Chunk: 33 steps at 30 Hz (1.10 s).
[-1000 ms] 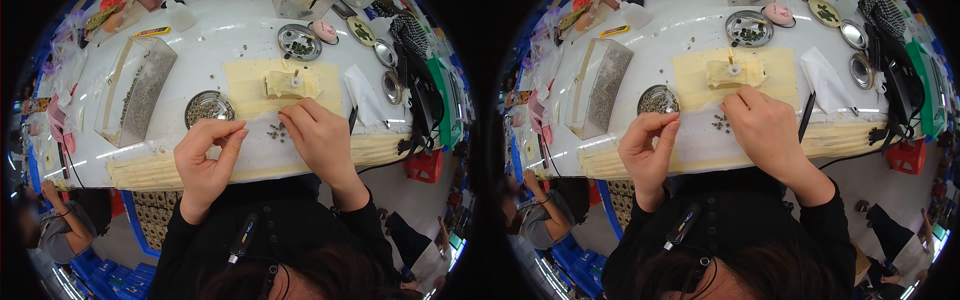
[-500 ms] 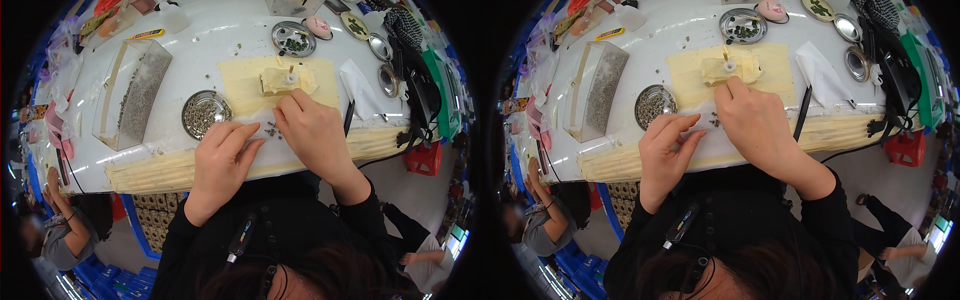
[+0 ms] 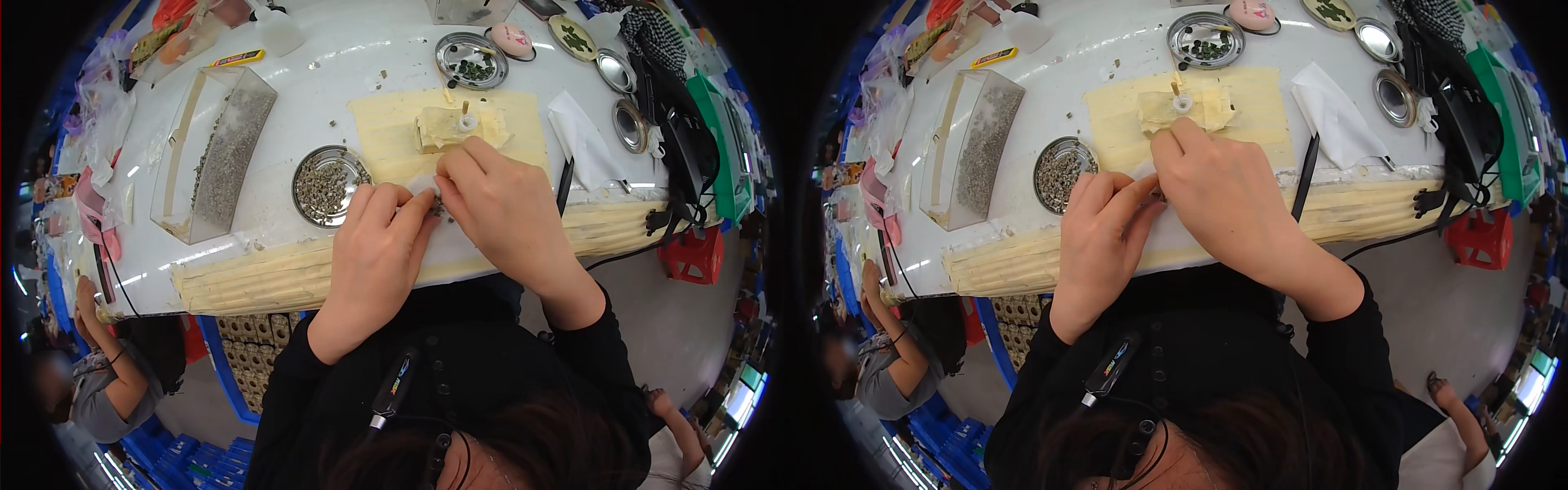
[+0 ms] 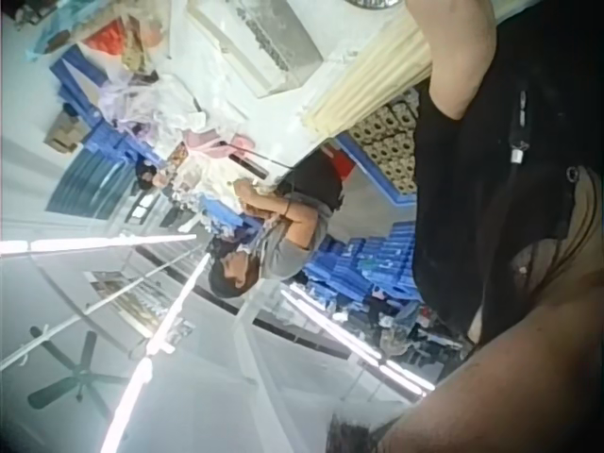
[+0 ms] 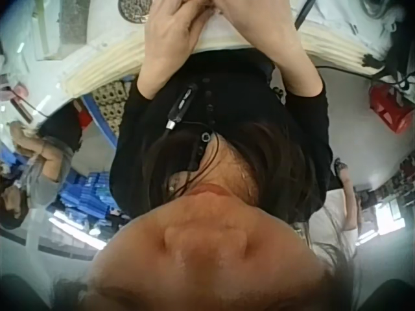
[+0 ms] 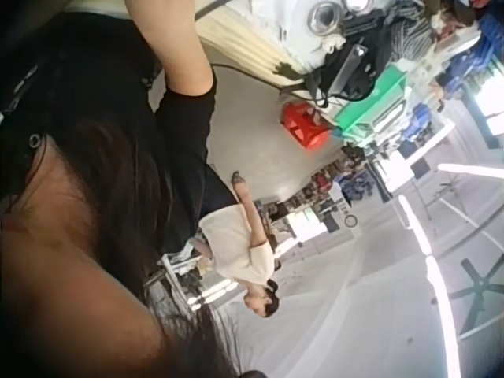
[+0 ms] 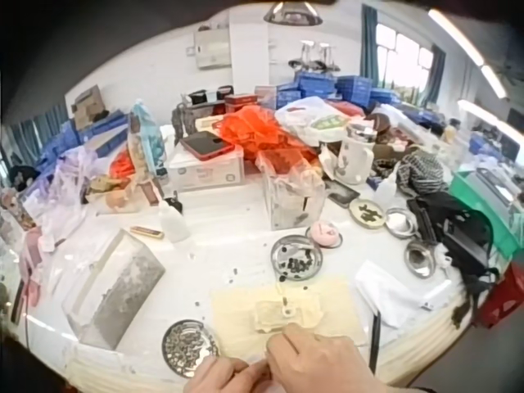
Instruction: Manually assembling small toy components and screws at a factory workstation.
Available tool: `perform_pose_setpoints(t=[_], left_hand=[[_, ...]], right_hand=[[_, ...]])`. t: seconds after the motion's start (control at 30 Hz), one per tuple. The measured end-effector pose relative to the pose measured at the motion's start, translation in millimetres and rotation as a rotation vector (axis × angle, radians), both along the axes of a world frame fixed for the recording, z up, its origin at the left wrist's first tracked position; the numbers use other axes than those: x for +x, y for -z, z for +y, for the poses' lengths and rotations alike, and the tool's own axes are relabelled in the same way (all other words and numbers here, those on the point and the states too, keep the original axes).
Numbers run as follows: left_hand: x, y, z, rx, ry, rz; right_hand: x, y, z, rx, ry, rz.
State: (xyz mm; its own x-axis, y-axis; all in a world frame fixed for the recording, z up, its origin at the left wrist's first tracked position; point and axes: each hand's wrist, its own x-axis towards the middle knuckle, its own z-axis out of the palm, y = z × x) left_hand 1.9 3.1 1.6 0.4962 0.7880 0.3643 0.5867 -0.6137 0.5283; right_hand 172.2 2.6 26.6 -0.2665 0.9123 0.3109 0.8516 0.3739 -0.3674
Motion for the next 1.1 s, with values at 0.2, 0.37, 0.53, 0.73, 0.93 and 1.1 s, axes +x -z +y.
perform_pose_setpoints(t=[0.2,0.37,0.53,0.73,0.93,1.1], left_hand=[[14,1,2,-0.083,0.015,-0.076],[30,-3,0,-0.167,0.147,-0.176],[19,-8,1,-0.261,0.086,-0.185],[22,-13,2,-0.337,0.046,-0.071],[42,-1,4,-0.284,0.14,-0.204],[27,-9,5,-0.551,0.066,-0.519]], right_hand=[[37,-9,-13,0.027,0.16,0.409],[50,-3,-20,0.08,0.211,0.45],[55,-1,-24,0.093,0.224,0.486],[53,4,-27,-0.001,0.176,0.666],[50,12,-30,-0.052,0.167,0.777],[47,15,-31,-0.012,0.043,0.655]])
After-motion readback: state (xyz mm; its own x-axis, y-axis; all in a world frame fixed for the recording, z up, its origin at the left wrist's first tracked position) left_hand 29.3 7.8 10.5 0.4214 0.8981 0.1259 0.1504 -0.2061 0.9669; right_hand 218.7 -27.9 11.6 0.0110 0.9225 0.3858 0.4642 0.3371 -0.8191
